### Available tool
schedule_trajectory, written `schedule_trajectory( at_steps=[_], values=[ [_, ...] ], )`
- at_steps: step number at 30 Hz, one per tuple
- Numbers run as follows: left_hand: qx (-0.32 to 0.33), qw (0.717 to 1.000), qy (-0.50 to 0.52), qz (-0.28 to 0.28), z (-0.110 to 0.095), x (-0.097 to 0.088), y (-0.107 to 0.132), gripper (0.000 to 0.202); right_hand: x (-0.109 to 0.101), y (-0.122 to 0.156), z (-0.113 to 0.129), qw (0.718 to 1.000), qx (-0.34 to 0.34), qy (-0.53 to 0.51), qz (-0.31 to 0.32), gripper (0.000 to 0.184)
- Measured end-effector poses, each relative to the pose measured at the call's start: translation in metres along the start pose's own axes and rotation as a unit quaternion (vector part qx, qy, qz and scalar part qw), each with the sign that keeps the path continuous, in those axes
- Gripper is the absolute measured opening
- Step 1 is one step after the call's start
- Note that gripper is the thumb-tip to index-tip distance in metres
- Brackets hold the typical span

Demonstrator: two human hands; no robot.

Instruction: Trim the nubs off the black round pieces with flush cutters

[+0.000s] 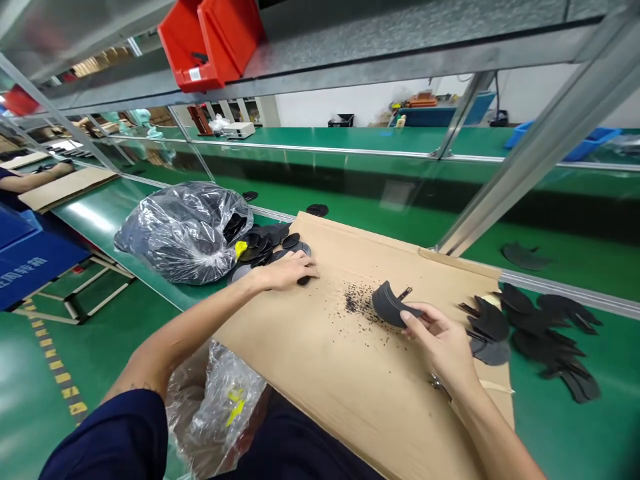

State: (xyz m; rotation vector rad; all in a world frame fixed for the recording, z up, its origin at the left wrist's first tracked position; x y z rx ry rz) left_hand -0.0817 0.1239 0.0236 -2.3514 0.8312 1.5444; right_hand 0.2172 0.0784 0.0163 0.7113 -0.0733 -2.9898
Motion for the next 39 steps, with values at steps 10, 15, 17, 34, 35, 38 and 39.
schedule_trajectory(
  at_steps=[10,15,17,34,35,38,39],
  values=[
    [-0.017,0.914,0.387,-0.125,-0.027,-0.011,-0.011,0.024,0.003,0.015,-0.017,0.999,-0.023,-0.039,-0.024,0.032],
    [-0.025,0.726,0.652,-0.219,-0.078,0.040,-0.020,0.046,0.012,0.027,-0.013,0.999,-0.040,-0.035,-0.002,0.026],
    [-0.023,0.700,0.678,-0.226,-0.097,0.054,-0.025,0.046,0.015,0.030,-0.012,0.998,-0.044,-0.036,0.009,0.026],
    [0.101,0.850,0.446,-0.260,-0.115,0.064,-0.024,0.017,0.025,0.037,-0.019,0.993,-0.085,-0.023,0.082,0.036],
    [0.110,0.853,0.440,-0.260,-0.115,0.066,-0.023,0.017,0.025,0.037,-0.019,0.992,-0.091,-0.016,0.081,0.038],
    [0.118,0.846,0.450,-0.260,-0.112,0.072,-0.020,0.016,0.022,0.037,-0.017,0.991,-0.114,0.019,0.064,0.040],
    [0.117,0.838,0.466,-0.258,-0.111,0.075,-0.019,0.017,0.020,0.037,-0.016,0.990,-0.124,0.033,0.058,0.040]
  ],
)
Point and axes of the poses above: each hand's wrist, its own y-axis away from the middle knuckle, its own x-axis out of the palm, z = x × y, the point moved 6 cm from there along -y, towards the middle knuckle, and after that the axes turned 15 degrees about y, right-handed, at the moved point
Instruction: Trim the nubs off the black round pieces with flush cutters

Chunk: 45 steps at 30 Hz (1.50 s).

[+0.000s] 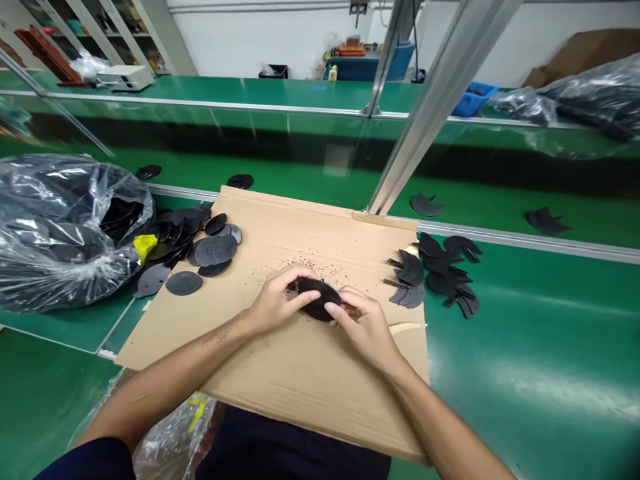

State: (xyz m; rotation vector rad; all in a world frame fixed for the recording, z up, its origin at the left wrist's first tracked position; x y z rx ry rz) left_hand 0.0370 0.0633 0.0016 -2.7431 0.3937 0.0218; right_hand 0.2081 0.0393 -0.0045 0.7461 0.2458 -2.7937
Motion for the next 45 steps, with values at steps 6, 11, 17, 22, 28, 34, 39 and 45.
schedule_trajectory(
  at_steps=[6,11,17,22,28,34,39,45],
  values=[
    [0.018,0.996,0.074,0.043,-0.001,0.007,0.003,0.034,-0.007,0.000,0.012,0.996,-0.073,0.045,-0.017,0.021],
    [0.126,0.989,0.029,0.075,-0.015,0.008,0.002,0.023,-0.007,0.002,0.017,0.988,-0.130,0.074,-0.021,0.021],
    [0.189,0.978,-0.022,0.084,-0.023,0.012,0.006,0.023,-0.006,0.005,0.018,0.979,-0.174,0.095,-0.044,0.023],
    [0.193,0.978,-0.040,0.069,-0.027,0.013,0.009,0.016,-0.004,0.006,0.020,0.978,-0.187,0.093,-0.030,0.023],
    [0.150,0.985,-0.041,0.074,-0.027,0.013,0.008,0.014,-0.004,0.007,0.019,0.980,-0.166,0.107,-0.032,0.021],
    [0.096,0.993,-0.007,0.067,-0.023,0.013,0.009,0.010,-0.001,0.005,0.019,0.987,-0.141,0.077,-0.006,0.022],
    [-0.059,0.987,0.150,-0.015,0.000,0.008,0.009,0.030,-0.010,-0.001,0.020,0.992,-0.084,0.091,-0.031,0.019],
    [-0.180,0.926,0.294,-0.151,0.031,-0.013,0.001,0.039,-0.044,0.016,0.030,0.946,-0.093,0.295,0.095,0.035]
  ],
)
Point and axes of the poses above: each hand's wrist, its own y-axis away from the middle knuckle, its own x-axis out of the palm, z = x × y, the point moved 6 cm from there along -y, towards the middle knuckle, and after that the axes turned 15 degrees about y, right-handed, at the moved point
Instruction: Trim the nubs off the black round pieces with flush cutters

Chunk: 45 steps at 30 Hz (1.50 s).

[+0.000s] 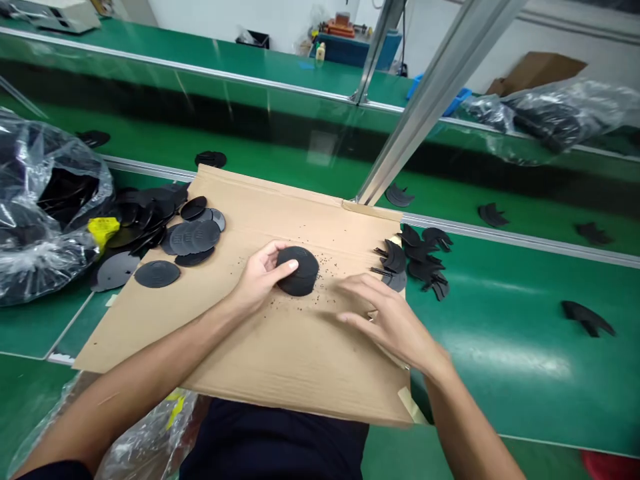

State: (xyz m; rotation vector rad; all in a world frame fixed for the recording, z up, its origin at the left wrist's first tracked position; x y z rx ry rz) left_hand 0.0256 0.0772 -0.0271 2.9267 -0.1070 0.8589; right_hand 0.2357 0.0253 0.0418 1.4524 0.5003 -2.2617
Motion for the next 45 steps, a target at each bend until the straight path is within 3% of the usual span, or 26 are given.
schedule_trajectory(
  at_steps=[2,5,8,10,12,14,15,17,19,20,21,23,26,28,31,37,45],
  values=[
    [-0.039,0.998,0.046,-0.002,0.001,-0.002,-0.005,0.045,-0.005,0.021,-0.006,0.995,0.005,0.090,0.039,0.044],
    [-0.097,0.989,0.112,0.011,0.003,-0.001,-0.006,0.041,-0.004,0.051,-0.017,0.979,0.019,0.195,0.049,0.050],
    [-0.138,0.976,0.165,0.032,0.005,0.004,-0.006,0.032,0.001,0.067,-0.027,0.968,0.036,0.250,0.015,0.036],
    [-0.154,0.971,0.179,0.041,0.006,0.006,-0.007,0.027,0.002,0.064,-0.029,0.973,0.047,0.224,-0.026,0.032],
    [-0.154,0.971,0.181,0.037,0.006,0.006,-0.008,0.024,0.001,0.051,-0.028,0.989,0.067,0.116,-0.065,0.031],
    [-0.153,0.971,0.181,0.033,0.005,0.006,-0.009,0.023,0.002,0.030,-0.027,0.989,0.100,-0.066,-0.087,0.034],
    [-0.154,0.971,0.181,0.033,0.005,0.006,-0.009,0.024,0.003,0.019,-0.027,0.971,0.122,-0.180,-0.099,0.036],
    [-0.158,0.970,0.180,0.036,0.004,0.006,-0.008,0.026,0.010,-0.003,-0.023,0.909,0.149,-0.378,-0.094,0.044],
    [-0.159,0.970,0.180,0.033,0.003,0.006,-0.008,0.028,0.021,-0.021,-0.012,0.860,0.138,-0.490,-0.033,0.047],
    [-0.159,0.970,0.181,0.028,0.002,0.005,-0.008,0.028,0.025,-0.027,-0.005,0.849,0.125,-0.513,-0.006,0.047],
    [-0.160,0.970,0.180,0.023,0.002,0.005,-0.009,0.028,0.030,-0.030,0.001,0.849,0.111,-0.516,0.019,0.046],
    [-0.160,0.971,0.177,0.016,0.001,0.004,-0.010,0.028,0.034,-0.032,0.008,0.886,0.085,-0.456,0.030,0.044],
    [-0.154,0.974,0.166,0.017,0.000,0.003,-0.013,0.027,0.027,-0.026,0.011,0.966,0.050,-0.247,-0.054,0.045],
    [-0.148,0.976,0.156,0.016,0.000,0.002,-0.014,0.025,0.021,-0.022,0.013,0.985,0.021,-0.132,-0.113,0.045],
    [-0.144,0.980,0.135,0.014,0.002,0.000,-0.013,0.023,0.019,-0.020,0.015,0.988,-0.016,-0.081,-0.131,0.043],
    [-0.145,0.984,0.096,0.044,0.002,0.002,-0.008,0.019,0.022,-0.020,0.016,0.987,-0.056,-0.082,-0.129,0.040],
    [-0.132,0.987,0.086,0.036,-0.002,0.001,-0.010,0.020,0.019,-0.018,0.013,0.985,-0.049,-0.090,-0.136,0.042]
  ],
)
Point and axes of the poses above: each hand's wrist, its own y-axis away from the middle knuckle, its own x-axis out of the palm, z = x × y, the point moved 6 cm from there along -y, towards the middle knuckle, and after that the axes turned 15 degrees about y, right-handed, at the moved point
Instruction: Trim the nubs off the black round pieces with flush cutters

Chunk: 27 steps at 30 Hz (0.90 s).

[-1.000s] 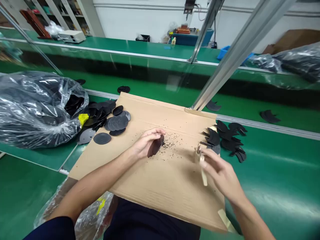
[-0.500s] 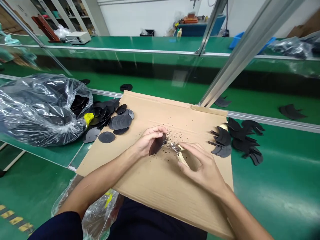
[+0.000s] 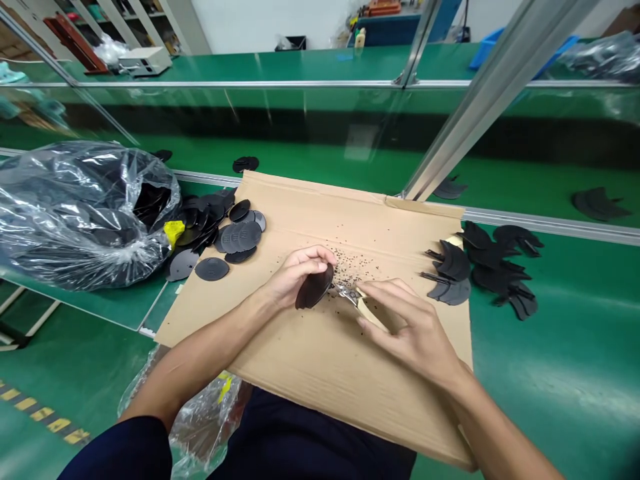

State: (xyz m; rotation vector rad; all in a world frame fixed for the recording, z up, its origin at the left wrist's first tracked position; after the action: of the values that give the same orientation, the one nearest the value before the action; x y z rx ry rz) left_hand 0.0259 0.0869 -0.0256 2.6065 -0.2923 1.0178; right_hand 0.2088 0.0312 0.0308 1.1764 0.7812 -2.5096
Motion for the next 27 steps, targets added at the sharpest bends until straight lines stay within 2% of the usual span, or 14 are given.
schedule_trajectory(
  at_steps=[11,18,23,27],
  values=[
    [0.000,1.000,0.011,-0.005,0.001,0.004,0.001,0.018,0.000,0.001,0.001,1.000,-0.015,-0.003,0.000,0.039],
    [-0.024,0.999,0.020,-0.017,0.005,0.003,0.004,0.017,0.000,0.003,0.003,0.999,-0.026,-0.012,0.029,0.039],
    [-0.017,0.997,0.055,-0.050,0.002,0.005,0.004,0.026,-0.001,0.002,-0.008,1.000,0.017,0.016,-0.005,0.036],
    [0.003,0.994,0.084,-0.073,0.001,-0.001,0.002,0.027,0.000,0.002,-0.012,0.995,0.008,0.095,-0.040,0.036]
  ],
)
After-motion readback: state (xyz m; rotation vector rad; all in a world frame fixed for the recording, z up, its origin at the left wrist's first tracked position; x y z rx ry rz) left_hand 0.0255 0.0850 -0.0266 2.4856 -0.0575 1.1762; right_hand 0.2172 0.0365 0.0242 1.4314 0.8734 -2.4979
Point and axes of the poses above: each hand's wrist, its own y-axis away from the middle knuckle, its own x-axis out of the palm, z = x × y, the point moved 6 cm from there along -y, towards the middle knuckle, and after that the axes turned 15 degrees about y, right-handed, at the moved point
